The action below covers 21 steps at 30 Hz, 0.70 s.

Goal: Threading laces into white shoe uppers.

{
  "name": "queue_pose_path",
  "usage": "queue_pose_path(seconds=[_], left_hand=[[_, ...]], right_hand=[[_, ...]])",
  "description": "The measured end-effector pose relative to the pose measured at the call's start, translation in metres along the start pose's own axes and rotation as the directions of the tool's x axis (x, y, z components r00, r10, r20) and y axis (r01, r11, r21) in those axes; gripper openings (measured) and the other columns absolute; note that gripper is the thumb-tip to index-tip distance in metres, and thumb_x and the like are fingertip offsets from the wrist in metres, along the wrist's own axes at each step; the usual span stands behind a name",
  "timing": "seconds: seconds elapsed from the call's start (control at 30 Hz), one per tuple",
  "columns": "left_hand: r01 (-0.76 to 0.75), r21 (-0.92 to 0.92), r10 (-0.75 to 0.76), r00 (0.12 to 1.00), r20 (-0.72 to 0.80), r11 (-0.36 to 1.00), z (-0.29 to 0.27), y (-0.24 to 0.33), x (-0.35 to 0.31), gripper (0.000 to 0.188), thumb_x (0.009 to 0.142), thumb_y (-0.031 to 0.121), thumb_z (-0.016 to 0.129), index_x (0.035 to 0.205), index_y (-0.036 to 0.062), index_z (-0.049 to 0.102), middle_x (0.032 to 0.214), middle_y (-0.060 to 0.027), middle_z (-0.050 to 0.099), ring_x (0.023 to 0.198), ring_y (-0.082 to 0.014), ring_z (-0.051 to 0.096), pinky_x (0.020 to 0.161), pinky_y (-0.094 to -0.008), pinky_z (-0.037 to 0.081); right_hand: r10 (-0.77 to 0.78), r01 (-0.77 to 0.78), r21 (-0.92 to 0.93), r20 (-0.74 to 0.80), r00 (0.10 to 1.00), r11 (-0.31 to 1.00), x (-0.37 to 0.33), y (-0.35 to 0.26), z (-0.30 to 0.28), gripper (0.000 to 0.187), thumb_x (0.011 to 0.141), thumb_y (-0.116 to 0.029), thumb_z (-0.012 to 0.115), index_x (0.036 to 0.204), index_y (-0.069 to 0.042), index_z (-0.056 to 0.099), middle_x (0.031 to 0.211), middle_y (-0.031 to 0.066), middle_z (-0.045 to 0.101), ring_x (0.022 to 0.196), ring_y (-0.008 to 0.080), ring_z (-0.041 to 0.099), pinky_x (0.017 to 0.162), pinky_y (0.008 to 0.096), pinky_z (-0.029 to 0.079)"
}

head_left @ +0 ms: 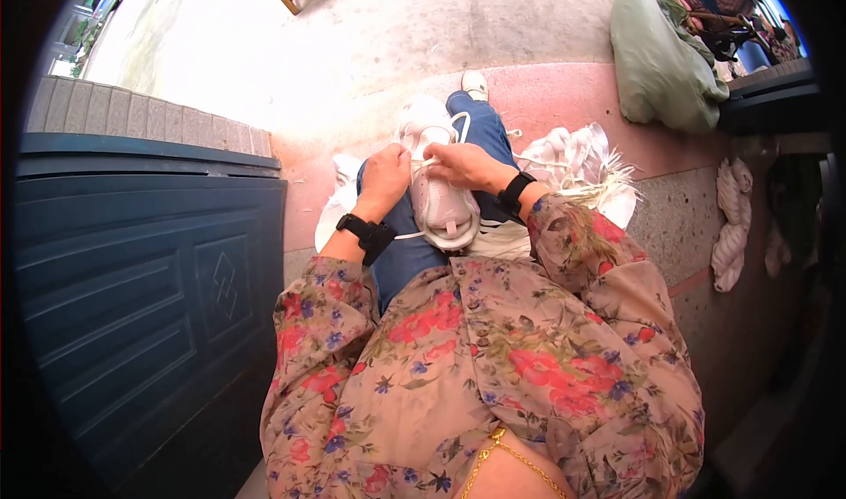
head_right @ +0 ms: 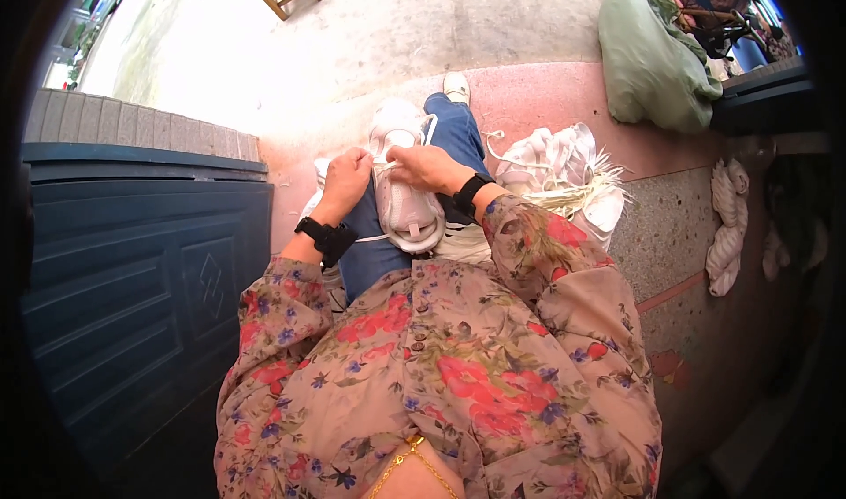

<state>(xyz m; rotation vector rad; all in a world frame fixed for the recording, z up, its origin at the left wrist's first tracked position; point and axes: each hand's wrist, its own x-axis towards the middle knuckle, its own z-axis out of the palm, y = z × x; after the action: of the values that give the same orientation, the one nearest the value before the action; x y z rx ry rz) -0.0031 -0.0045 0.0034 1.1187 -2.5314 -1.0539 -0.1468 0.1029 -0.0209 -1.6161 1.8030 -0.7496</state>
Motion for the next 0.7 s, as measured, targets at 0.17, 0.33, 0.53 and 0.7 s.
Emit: queue_pose_path(seconds=[0.17,0.33,0.53,0.7], left_hand=[[-0.107,-0.015,0.106,0.993,-0.055,0.994,0.0,-0.001,-0.013,0.017,0.079,0.016,0.053,0.08,0.0006,0.06,0.075,-0.0202,0.06,0.076,-0.0366,0.056,0.069,-0.0426,0.045],[-0.226,0.25,0.249,0.967,-0.062,0.941,0.007,-0.005,-0.015,0.014,0.076,0.014,0.055,0.073,0.0031,0.062,0.076,-0.0165,0.061,0.082,-0.0344,0.054,0.071,-0.0422,0.044],[-0.257,0.403,0.22,0.966,0.137,0.878,0.003,0.005,0.0,0.016,0.075,0.016,0.053,0.073,0.0053,0.064,0.074,-0.013,0.063,0.083,-0.0328,0.054,0.069,-0.0438,0.045],[-0.347,0.542,0.29,0.938,0.191,0.765,0.006,0.01,0.004,0.014,0.072,0.014,0.053,0.069,0.0032,0.063,0.071,-0.0143,0.062,0.077,-0.0325,0.056,0.065,-0.0438,0.046]], right_hand=[[0.109,-0.114,-0.087,-0.056,0.992,0.99,0.005,-0.006,0.006,0.023,0.082,-0.023,0.052,0.094,-0.004,0.054,0.08,0.0202,0.06,0.081,0.0373,0.058,0.07,0.0432,0.045],[0.304,-0.293,0.099,-0.122,0.945,0.951,0.008,0.0,0.014,0.024,0.082,-0.024,0.05,0.093,-0.003,0.057,0.085,0.0225,0.06,0.084,0.038,0.057,0.073,0.0426,0.045],[0.317,-0.263,0.333,-0.119,0.941,0.905,0.008,0.009,0.013,0.032,0.086,-0.03,0.046,0.092,0.0,0.058,0.086,0.024,0.059,0.084,0.0382,0.056,0.072,0.041,0.044],[0.489,-0.197,0.713,-0.229,0.842,0.673,-0.013,0.002,0.006,0.042,0.093,-0.038,0.039,0.08,-0.003,0.057,0.057,-0.0011,0.044,0.049,0.0072,0.04,0.044,0.0247,0.032]])
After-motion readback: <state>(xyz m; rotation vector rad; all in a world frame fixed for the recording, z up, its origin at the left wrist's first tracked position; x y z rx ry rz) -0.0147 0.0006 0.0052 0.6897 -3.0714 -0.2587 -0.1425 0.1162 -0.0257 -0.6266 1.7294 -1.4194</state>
